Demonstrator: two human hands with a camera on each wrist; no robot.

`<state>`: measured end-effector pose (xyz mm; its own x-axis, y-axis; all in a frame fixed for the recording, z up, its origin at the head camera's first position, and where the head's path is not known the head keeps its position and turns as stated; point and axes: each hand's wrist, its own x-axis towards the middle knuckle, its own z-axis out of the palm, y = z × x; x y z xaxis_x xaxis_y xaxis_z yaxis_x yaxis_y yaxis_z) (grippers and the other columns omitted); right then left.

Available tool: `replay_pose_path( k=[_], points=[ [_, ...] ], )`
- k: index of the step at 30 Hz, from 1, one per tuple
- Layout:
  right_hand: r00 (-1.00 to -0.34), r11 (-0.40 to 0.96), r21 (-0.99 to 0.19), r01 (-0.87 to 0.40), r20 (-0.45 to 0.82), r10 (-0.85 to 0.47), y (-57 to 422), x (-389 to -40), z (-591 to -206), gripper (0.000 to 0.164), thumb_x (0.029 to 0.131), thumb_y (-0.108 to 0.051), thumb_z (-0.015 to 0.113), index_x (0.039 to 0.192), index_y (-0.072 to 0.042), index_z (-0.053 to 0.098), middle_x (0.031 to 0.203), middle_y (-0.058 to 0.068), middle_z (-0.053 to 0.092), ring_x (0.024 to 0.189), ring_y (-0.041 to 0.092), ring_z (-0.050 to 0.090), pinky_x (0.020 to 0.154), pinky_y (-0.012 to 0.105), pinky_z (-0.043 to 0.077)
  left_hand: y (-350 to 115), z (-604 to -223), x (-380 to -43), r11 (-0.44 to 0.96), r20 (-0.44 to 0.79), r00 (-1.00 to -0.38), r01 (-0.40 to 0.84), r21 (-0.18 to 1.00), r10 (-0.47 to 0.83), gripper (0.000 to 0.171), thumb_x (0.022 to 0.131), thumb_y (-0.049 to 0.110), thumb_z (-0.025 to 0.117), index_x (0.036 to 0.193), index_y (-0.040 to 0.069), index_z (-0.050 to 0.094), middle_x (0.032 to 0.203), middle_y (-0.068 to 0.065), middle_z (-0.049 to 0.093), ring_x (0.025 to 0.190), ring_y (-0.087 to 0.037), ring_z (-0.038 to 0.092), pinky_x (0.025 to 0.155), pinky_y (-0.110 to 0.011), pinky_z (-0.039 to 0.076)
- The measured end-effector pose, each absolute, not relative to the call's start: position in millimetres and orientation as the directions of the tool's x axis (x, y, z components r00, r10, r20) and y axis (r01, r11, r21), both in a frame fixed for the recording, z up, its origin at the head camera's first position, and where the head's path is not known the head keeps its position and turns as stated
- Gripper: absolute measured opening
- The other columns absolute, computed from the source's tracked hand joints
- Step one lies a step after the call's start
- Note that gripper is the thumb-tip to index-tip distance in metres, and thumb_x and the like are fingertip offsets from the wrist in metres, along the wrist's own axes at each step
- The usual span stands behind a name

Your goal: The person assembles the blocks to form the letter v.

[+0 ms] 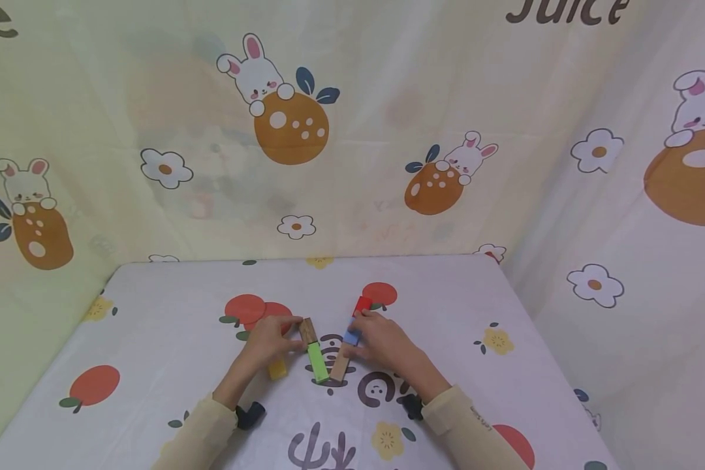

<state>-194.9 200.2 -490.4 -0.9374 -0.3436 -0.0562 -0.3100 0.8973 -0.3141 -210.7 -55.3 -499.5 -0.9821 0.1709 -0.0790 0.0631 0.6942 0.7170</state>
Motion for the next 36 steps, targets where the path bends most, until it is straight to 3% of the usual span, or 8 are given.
replay_pose_path(
  k=[5, 12, 20, 29, 36],
  points=[
    [-0.937, 0.897, -0.31, -0.315, -0.047, -0.345, 201.2, -194.9, -491.5, 0.053, 0.089, -0.045, 0.084, 0.13, -0.013, 0.074, 0.154, 0.016, 0.061, 0.146, 0.038, 0.054, 0.115, 0.055, 0.052, -55.7, -499.3, -211.7, 0.69, -0.066, -0.98, 0.082, 0.719, 0.185, 0.044, 0.09, 0.021, 0.084, 0.132, 0.01, 0.075, 0.131, -0.013, 0.074, 0.106, -0.024, 0.06, 0.095, -0.046, 0.058],
    [-0.934, 0.893, -0.311, -0.326, -0.038, -0.355, 201.0, -195.0, -493.3, 0.053, 0.089, -0.045, 0.084, 0.129, -0.012, 0.075, 0.153, 0.016, 0.062, 0.145, 0.038, 0.055, 0.114, 0.055, 0.052, -59.5, -495.1, -208.7, 0.679, -0.021, -0.985, 0.104, 0.727, 0.174, 0.048, 0.095, 0.025, 0.078, 0.139, 0.007, 0.07, 0.138, -0.015, 0.072, 0.122, -0.033, 0.066, 0.103, -0.055, 0.058],
    [-0.936, 0.896, -0.31, -0.319, -0.048, -0.35, 200.4, -195.8, -493.8, 0.054, 0.089, -0.046, 0.084, 0.13, -0.013, 0.075, 0.154, 0.015, 0.061, 0.146, 0.037, 0.055, 0.115, 0.054, 0.052, -69.3, -487.3, -201.4, 0.696, -0.008, -0.988, 0.104, 0.71, 0.156, 0.046, 0.096, 0.028, 0.078, 0.136, 0.007, 0.071, 0.136, -0.013, 0.073, 0.13, -0.035, 0.058, 0.102, -0.058, 0.058],
    [-0.934, 0.894, -0.308, -0.325, -0.043, -0.354, 200.4, -194.8, -492.3, 0.053, 0.088, -0.045, 0.085, 0.129, -0.012, 0.075, 0.149, 0.015, 0.065, 0.144, 0.037, 0.057, 0.113, 0.054, 0.053, -85.1, -477.5, -184.8, 0.734, 0.043, -0.984, 0.158, 0.66, 0.173, 0.043, 0.086, 0.018, 0.086, 0.126, 0.004, 0.076, 0.123, -0.013, 0.079, 0.116, -0.035, 0.071, 0.094, -0.053, 0.062],
    [-0.936, 0.895, -0.312, -0.319, -0.045, -0.35, 200.8, -193.7, -491.5, 0.053, 0.088, -0.046, 0.084, 0.129, -0.013, 0.075, 0.154, 0.016, 0.061, 0.145, 0.038, 0.055, 0.113, 0.054, 0.053, -97.2, -480.5, -171.9, 0.81, 0.061, -0.979, 0.194, 0.553, 0.193, 0.05, 0.077, 0.018, 0.094, 0.122, 0.004, 0.078, 0.112, -0.013, 0.08, 0.102, -0.032, 0.068, 0.085, -0.052, 0.057]
  ],
)
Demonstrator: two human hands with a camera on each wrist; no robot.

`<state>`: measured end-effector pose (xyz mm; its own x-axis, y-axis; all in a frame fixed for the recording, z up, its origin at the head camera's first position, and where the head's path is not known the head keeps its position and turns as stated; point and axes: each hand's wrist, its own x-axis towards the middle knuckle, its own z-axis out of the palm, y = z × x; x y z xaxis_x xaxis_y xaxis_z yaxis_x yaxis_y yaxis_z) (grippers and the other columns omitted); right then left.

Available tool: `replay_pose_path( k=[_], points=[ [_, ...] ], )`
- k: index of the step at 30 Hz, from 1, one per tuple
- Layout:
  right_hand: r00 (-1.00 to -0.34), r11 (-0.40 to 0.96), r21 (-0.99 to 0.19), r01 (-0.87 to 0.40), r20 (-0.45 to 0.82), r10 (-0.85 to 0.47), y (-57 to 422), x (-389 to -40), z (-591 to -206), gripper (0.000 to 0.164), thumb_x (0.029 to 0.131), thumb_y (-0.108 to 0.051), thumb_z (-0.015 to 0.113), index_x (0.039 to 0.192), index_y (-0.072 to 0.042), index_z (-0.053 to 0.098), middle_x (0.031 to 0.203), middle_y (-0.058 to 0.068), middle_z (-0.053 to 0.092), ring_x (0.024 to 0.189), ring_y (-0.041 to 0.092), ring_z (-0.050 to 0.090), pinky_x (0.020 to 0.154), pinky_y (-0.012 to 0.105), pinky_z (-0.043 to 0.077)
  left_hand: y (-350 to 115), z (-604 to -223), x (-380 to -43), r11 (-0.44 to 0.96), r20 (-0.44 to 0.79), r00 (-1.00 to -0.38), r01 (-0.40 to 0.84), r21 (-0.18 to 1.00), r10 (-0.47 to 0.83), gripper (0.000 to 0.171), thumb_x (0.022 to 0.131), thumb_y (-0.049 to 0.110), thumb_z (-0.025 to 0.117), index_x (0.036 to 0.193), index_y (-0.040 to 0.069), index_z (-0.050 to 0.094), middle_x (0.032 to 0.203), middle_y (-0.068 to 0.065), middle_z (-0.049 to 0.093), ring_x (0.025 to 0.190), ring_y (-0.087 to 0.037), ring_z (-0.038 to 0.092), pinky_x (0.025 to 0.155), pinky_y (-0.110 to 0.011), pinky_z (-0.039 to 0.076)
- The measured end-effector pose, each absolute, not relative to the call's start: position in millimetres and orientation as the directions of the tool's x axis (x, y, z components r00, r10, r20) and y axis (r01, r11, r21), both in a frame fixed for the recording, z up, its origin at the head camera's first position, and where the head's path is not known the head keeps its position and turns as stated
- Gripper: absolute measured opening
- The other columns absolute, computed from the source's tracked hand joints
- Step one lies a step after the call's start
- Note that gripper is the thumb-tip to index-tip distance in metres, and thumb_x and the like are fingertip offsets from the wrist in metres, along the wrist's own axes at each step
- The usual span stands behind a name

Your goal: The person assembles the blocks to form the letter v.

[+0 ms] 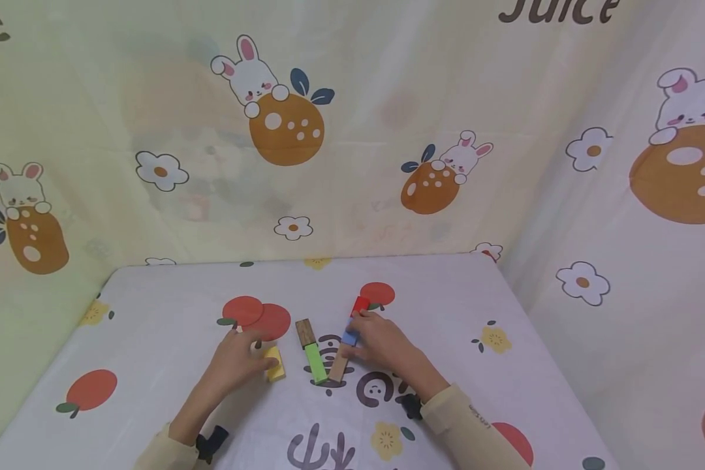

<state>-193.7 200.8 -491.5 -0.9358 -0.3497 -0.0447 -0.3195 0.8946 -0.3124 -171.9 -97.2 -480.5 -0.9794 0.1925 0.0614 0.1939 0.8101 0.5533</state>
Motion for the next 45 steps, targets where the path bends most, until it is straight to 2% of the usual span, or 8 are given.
replay_pose_path(
  k=[8, 15, 24, 34, 45],
  points=[
    [-0.938, 0.898, -0.31, -0.313, -0.045, -0.343, 200.3, -193.7, -492.0, 0.053, 0.088, -0.045, 0.084, 0.129, -0.013, 0.075, 0.153, 0.015, 0.062, 0.145, 0.038, 0.055, 0.113, 0.055, 0.053, -101.4, -479.7, -163.8, 0.861, 0.035, -0.976, 0.208, 0.464, 0.216, 0.049, 0.07, 0.017, 0.098, 0.113, 0.003, 0.081, 0.111, -0.013, 0.081, 0.106, -0.036, 0.07, 0.087, -0.057, 0.058],
    [-0.94, 0.898, -0.311, -0.31, -0.043, -0.339, 200.4, -194.4, -493.6, 0.052, 0.088, -0.046, 0.085, 0.129, -0.014, 0.075, 0.152, 0.015, 0.063, 0.144, 0.037, 0.056, 0.113, 0.054, 0.053, -100.0, -478.8, -160.7, 0.876, -0.004, -0.977, 0.188, 0.443, 0.212, 0.048, 0.068, 0.019, 0.099, 0.11, 0.004, 0.082, 0.11, -0.013, 0.081, 0.111, -0.038, 0.068, 0.089, -0.06, 0.058],
    [-0.94, 0.899, -0.308, -0.31, -0.043, -0.339, 200.8, -193.6, -493.3, 0.052, 0.088, -0.046, 0.085, 0.128, -0.015, 0.076, 0.155, 0.015, 0.061, 0.145, 0.037, 0.056, 0.113, 0.054, 0.054, -96.9, -480.8, -158.4, 0.908, 0.022, -0.975, 0.212, 0.361, 0.219, 0.045, 0.068, 0.019, 0.099, 0.107, 0.006, 0.082, 0.104, -0.011, 0.081, 0.101, -0.035, 0.069, 0.083, -0.057, 0.059],
    [-0.937, 0.896, -0.309, -0.318, -0.043, -0.347, 200.1, -193.8, -491.2, 0.052, 0.089, -0.045, 0.084, 0.129, -0.013, 0.075, 0.153, 0.016, 0.062, 0.145, 0.038, 0.056, 0.114, 0.054, 0.053, -95.0, -482.3, -157.9, 0.913, 0.004, -0.979, 0.189, 0.362, 0.202, 0.044, 0.069, 0.02, 0.098, 0.107, 0.006, 0.082, 0.105, -0.011, 0.08, 0.103, -0.034, 0.067, 0.088, -0.059, 0.057],
    [-0.937, 0.894, -0.315, -0.319, -0.037, -0.348, 200.1, -192.6, -491.4, 0.052, 0.089, -0.043, 0.085, 0.129, -0.013, 0.075, 0.153, 0.016, 0.062, 0.145, 0.038, 0.056, 0.113, 0.054, 0.053, -95.4, -489.3, -158.0, 0.911, 0.041, -0.979, 0.201, 0.359, 0.199, 0.042, 0.07, 0.021, 0.098, 0.106, 0.006, 0.082, 0.106, -0.01, 0.081, 0.101, -0.033, 0.068, 0.082, -0.054, 0.057]
  ],
)
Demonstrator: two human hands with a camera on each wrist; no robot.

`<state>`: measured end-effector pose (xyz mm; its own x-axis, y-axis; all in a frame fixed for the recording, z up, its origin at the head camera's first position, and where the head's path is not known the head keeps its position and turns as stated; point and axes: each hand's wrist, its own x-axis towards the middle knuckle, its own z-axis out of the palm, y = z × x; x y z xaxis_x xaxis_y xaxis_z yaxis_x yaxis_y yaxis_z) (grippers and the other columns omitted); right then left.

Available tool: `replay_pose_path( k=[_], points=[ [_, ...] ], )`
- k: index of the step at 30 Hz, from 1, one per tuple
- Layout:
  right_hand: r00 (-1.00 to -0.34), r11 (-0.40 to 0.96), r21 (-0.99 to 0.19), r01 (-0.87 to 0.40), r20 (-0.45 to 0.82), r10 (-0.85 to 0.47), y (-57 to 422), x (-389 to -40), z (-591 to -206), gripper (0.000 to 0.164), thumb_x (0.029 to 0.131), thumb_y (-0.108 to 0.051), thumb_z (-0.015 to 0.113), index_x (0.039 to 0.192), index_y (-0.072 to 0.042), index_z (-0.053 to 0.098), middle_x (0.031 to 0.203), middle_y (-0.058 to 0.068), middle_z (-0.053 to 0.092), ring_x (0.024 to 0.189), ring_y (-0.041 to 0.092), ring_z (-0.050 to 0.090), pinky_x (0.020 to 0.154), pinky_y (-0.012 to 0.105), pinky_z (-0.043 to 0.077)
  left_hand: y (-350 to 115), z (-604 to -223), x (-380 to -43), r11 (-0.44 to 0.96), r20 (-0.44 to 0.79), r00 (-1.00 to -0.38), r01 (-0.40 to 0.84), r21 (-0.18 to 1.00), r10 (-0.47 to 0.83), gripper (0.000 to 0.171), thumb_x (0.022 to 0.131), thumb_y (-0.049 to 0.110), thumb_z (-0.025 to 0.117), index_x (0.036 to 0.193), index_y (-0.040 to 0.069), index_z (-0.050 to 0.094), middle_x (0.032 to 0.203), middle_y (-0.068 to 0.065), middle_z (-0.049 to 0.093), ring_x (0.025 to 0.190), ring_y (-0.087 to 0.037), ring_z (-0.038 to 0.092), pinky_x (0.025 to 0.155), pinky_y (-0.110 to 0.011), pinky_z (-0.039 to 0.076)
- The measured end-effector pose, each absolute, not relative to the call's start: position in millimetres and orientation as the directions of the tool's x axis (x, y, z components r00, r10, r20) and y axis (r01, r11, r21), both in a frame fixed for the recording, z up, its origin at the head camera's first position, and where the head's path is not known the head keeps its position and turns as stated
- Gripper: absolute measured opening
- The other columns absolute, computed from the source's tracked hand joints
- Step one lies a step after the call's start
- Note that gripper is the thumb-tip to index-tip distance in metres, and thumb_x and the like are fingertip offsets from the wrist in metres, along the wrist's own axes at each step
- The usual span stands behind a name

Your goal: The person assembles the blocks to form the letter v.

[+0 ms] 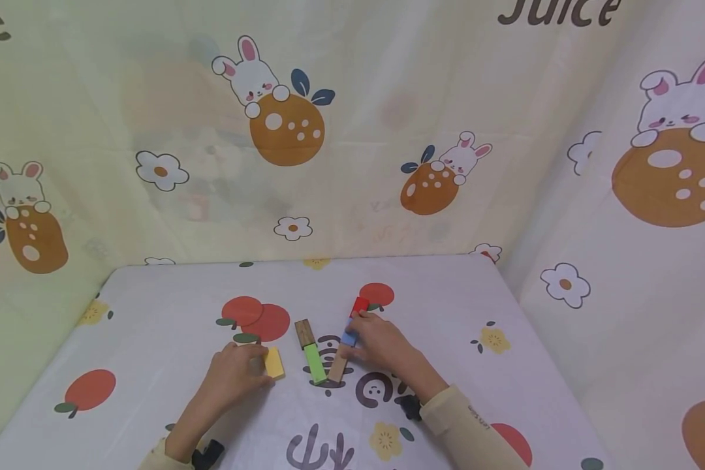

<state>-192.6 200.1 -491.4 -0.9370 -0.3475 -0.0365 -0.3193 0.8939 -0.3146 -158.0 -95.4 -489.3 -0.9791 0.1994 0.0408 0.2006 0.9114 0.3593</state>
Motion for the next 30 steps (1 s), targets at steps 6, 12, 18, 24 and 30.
replay_pose_path(
  k=[6, 12, 18, 24, 30],
  points=[
    [-0.937, 0.895, -0.313, -0.318, -0.04, -0.347, 200.2, -193.1, -491.4, 0.052, 0.089, -0.044, 0.085, 0.13, -0.013, 0.075, 0.153, 0.015, 0.062, 0.146, 0.037, 0.055, 0.114, 0.054, 0.053, -97.1, -492.5, -158.2, 0.906, 0.065, -0.98, 0.201, 0.373, 0.191, 0.04, 0.071, 0.02, 0.097, 0.106, 0.006, 0.083, 0.106, -0.009, 0.081, 0.099, -0.03, 0.069, 0.077, -0.049, 0.055],
    [-0.94, 0.899, -0.312, -0.306, -0.05, -0.337, 199.6, -193.0, -491.8, 0.053, 0.089, -0.044, 0.084, 0.131, -0.013, 0.074, 0.154, 0.015, 0.061, 0.147, 0.037, 0.054, 0.115, 0.054, 0.051, -101.9, -492.0, -160.5, 0.9, 0.084, -0.978, 0.207, 0.384, 0.19, 0.039, 0.072, 0.02, 0.094, 0.107, 0.006, 0.083, 0.11, -0.01, 0.082, 0.102, -0.032, 0.072, 0.075, -0.047, 0.055],
    [-0.938, 0.895, -0.323, -0.309, -0.049, -0.342, 200.5, -194.2, -492.8, 0.053, 0.089, -0.043, 0.085, 0.13, -0.012, 0.074, 0.151, 0.015, 0.063, 0.146, 0.037, 0.054, 0.116, 0.054, 0.051, -103.6, -489.9, -162.3, 0.891, 0.091, -0.978, 0.208, 0.403, 0.187, 0.04, 0.073, 0.02, 0.094, 0.109, 0.005, 0.083, 0.114, -0.011, 0.082, 0.105, -0.035, 0.073, 0.075, -0.044, 0.054],
    [-0.924, 0.877, -0.326, -0.355, -0.024, -0.382, 202.7, -195.3, -495.0, 0.053, 0.089, -0.042, 0.085, 0.128, -0.008, 0.075, 0.151, 0.019, 0.063, 0.145, 0.039, 0.056, 0.116, 0.054, 0.05, -105.7, -487.3, -163.1, 0.884, 0.129, -0.97, 0.242, 0.401, 0.208, 0.039, 0.071, 0.02, 0.094, 0.106, 0.005, 0.084, 0.112, -0.008, 0.083, 0.105, -0.034, 0.076, 0.07, -0.042, 0.05],
    [-0.927, 0.88, -0.329, -0.343, -0.033, -0.373, 202.7, -195.3, -494.8, 0.053, 0.089, -0.042, 0.085, 0.129, -0.009, 0.074, 0.15, 0.018, 0.063, 0.144, 0.039, 0.056, 0.116, 0.054, 0.051, -106.4, -487.0, -170.0, 0.849, 0.166, -0.973, 0.221, 0.48, 0.159, 0.042, 0.074, 0.02, 0.095, 0.111, 0.005, 0.083, 0.109, -0.009, 0.083, 0.094, -0.028, 0.074, 0.077, -0.042, 0.051]
  ],
)
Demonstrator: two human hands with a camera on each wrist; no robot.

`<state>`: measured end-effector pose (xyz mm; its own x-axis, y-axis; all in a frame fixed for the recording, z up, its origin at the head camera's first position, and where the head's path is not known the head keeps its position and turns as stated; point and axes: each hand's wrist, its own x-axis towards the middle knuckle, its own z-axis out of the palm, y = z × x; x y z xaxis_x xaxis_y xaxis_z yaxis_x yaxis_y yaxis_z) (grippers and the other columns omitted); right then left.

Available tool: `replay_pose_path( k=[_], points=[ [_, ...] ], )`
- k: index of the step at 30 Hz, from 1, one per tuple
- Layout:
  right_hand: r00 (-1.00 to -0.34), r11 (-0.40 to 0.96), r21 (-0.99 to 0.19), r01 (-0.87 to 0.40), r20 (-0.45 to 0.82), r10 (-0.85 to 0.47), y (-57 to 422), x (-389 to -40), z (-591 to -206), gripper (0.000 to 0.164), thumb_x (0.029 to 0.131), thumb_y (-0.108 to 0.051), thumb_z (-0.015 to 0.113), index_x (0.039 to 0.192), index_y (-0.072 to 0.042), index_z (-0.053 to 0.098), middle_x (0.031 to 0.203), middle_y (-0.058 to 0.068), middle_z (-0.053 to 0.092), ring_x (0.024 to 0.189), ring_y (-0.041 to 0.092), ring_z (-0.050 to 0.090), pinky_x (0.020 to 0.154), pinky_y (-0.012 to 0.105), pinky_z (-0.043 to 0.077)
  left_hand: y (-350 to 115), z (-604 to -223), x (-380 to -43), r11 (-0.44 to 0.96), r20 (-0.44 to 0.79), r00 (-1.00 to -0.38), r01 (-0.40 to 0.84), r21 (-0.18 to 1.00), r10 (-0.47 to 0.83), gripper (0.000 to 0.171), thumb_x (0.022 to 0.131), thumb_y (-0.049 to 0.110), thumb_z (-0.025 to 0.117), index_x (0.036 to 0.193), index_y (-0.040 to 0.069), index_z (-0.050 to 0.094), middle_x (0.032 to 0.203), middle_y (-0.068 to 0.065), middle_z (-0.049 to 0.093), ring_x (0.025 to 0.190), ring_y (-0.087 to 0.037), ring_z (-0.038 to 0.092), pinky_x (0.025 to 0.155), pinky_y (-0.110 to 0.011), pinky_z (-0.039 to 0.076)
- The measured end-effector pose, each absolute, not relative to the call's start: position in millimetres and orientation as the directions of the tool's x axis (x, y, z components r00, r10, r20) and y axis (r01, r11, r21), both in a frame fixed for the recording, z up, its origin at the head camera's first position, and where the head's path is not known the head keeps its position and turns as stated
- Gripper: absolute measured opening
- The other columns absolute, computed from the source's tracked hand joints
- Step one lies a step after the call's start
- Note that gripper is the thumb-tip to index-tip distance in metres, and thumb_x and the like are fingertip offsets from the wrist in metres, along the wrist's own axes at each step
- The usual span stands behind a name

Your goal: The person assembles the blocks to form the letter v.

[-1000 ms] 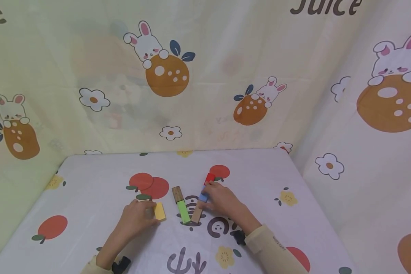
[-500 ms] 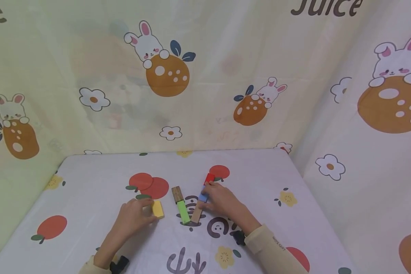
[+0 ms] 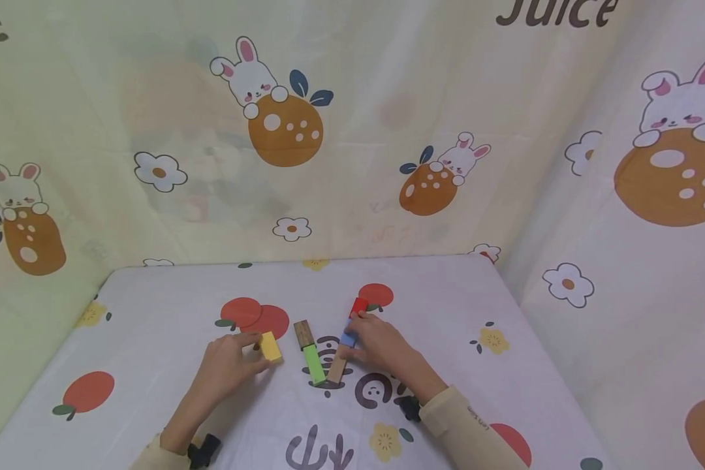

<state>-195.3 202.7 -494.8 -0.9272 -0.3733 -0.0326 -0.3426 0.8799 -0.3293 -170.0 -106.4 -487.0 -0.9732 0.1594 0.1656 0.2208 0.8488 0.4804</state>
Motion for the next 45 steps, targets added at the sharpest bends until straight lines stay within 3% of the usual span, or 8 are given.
replay_pose_path(
  k=[3, 6, 12, 19, 29, 40, 45],
  points=[
    [-0.928, 0.883, -0.323, -0.341, -0.034, -0.371, 202.6, -195.4, -495.1, 0.053, 0.089, -0.042, 0.085, 0.129, -0.009, 0.074, 0.149, 0.018, 0.064, 0.143, 0.038, 0.057, 0.116, 0.053, 0.051, -106.9, -488.1, -174.9, 0.828, 0.179, -0.973, 0.216, 0.517, 0.142, 0.04, 0.076, 0.021, 0.094, 0.111, 0.006, 0.083, 0.11, -0.009, 0.083, 0.091, -0.027, 0.072, 0.079, -0.042, 0.055],
    [-0.929, 0.887, -0.312, -0.341, -0.034, -0.369, 202.9, -195.6, -495.2, 0.054, 0.089, -0.042, 0.085, 0.13, -0.009, 0.074, 0.148, 0.017, 0.065, 0.143, 0.037, 0.057, 0.115, 0.052, 0.052, -107.9, -489.3, -180.7, 0.812, 0.172, -0.976, 0.209, 0.545, 0.136, 0.039, 0.079, 0.023, 0.093, 0.113, 0.007, 0.083, 0.116, -0.01, 0.082, 0.099, -0.03, 0.072, 0.082, -0.041, 0.059],
    [-0.925, 0.884, -0.306, -0.354, -0.021, -0.378, 203.5, -195.0, -494.9, 0.053, 0.089, -0.042, 0.085, 0.129, -0.009, 0.074, 0.143, 0.015, 0.068, 0.141, 0.037, 0.059, 0.114, 0.052, 0.053, -111.6, -492.1, -194.5, 0.776, 0.138, -0.982, 0.188, 0.602, 0.131, 0.047, 0.082, 0.025, 0.092, 0.123, 0.006, 0.079, 0.129, -0.014, 0.077, 0.112, -0.032, 0.072, 0.075, -0.03, 0.055],
    [-0.927, 0.885, -0.31, -0.347, -0.027, -0.373, 202.6, -194.5, -493.8, 0.054, 0.088, -0.043, 0.085, 0.129, -0.011, 0.073, 0.136, 0.011, 0.072, 0.139, 0.034, 0.06, 0.113, 0.051, 0.054, -111.7, -491.6, -205.6, 0.748, 0.1, -0.988, 0.155, 0.646, 0.119, 0.056, 0.085, 0.025, 0.09, 0.134, 0.006, 0.073, 0.138, -0.016, 0.073, 0.128, -0.037, 0.068, 0.093, -0.046, 0.064],
    [-0.931, 0.892, -0.304, -0.336, -0.035, -0.363, 202.1, -195.2, -493.2, 0.054, 0.087, -0.044, 0.086, 0.129, -0.012, 0.073, 0.135, 0.01, 0.072, 0.138, 0.034, 0.061, 0.111, 0.05, 0.055, -106.8, -492.9, -219.4, 0.718, 0.113, -0.986, 0.168, 0.676, 0.125, 0.054, 0.083, 0.026, 0.092, 0.132, 0.009, 0.075, 0.128, -0.015, 0.077, 0.115, -0.032, 0.069, 0.085, -0.042, 0.065],
    [-0.935, 0.898, -0.299, -0.323, -0.049, -0.353, 202.5, -196.6, -494.2, 0.056, 0.089, -0.045, 0.084, 0.131, -0.011, 0.074, 0.148, 0.013, 0.066, 0.146, 0.036, 0.055, 0.116, 0.052, 0.051, -101.7, -497.6, -232.7, 0.699, 0.089, -0.991, 0.133, 0.703, 0.099, 0.051, 0.084, 0.024, 0.091, 0.13, 0.006, 0.076, 0.131, -0.017, 0.076, 0.121, -0.036, 0.071, 0.088, -0.043, 0.065],
    [-0.934, 0.894, -0.306, -0.327, -0.042, -0.355, 201.5, -195.4, -495.0, 0.053, 0.088, -0.043, 0.086, 0.129, -0.011, 0.073, 0.139, 0.01, 0.071, 0.141, 0.034, 0.059, 0.113, 0.051, 0.054, -98.2, -500.4, -237.4, 0.701, 0.093, -0.99, 0.139, 0.7, 0.104, 0.05, 0.083, 0.022, 0.091, 0.128, 0.006, 0.076, 0.13, -0.016, 0.077, 0.118, -0.035, 0.072, 0.09, -0.045, 0.065]
  ],
)
